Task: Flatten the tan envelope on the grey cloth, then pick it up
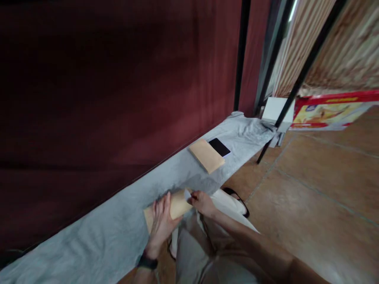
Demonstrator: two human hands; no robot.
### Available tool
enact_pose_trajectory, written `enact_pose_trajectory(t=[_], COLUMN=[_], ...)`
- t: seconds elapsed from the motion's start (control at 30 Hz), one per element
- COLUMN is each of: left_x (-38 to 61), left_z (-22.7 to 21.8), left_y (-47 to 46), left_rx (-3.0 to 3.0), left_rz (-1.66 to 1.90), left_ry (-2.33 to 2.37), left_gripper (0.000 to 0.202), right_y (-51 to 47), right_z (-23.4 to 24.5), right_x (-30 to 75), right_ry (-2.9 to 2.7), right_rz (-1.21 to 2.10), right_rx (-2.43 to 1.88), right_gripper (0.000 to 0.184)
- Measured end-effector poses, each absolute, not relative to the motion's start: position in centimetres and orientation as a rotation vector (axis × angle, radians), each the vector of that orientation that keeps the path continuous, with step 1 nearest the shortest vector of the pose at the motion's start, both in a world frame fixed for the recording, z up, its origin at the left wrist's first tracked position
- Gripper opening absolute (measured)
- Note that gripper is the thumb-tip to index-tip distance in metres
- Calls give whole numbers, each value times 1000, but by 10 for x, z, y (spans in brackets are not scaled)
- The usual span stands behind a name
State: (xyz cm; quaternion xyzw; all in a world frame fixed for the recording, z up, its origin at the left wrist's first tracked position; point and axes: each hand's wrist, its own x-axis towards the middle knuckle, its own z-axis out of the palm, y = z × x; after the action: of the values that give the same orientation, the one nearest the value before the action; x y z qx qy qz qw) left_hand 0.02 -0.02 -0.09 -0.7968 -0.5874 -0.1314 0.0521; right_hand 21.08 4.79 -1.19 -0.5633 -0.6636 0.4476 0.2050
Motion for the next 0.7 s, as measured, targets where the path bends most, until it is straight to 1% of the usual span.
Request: enact_pose_trajectory(t=[0.3,0.57,0.63,0.7], left_x=[2,2,2,2], left_z=[0,2,3,5], left_y=[-2,-2,-2,-2], left_rx=[-2426,-2415,-2421,-2424], left_rz=[-362,-330,-337,-351], left_ry=[-1755,-1695,-1683,-1676], left_gripper=[106,103,101,99], right_y=[47,45,44,44], right_z=[-11,-28,-32,-34], right_x=[215,210,209,209], right_ry=[-1764,-1601,-1532,-1449], right_rz=[1253,1271,1269,1267], right_rx=[-1604,-1540,-1540,-1524], right_gripper=[14,7,11,21])
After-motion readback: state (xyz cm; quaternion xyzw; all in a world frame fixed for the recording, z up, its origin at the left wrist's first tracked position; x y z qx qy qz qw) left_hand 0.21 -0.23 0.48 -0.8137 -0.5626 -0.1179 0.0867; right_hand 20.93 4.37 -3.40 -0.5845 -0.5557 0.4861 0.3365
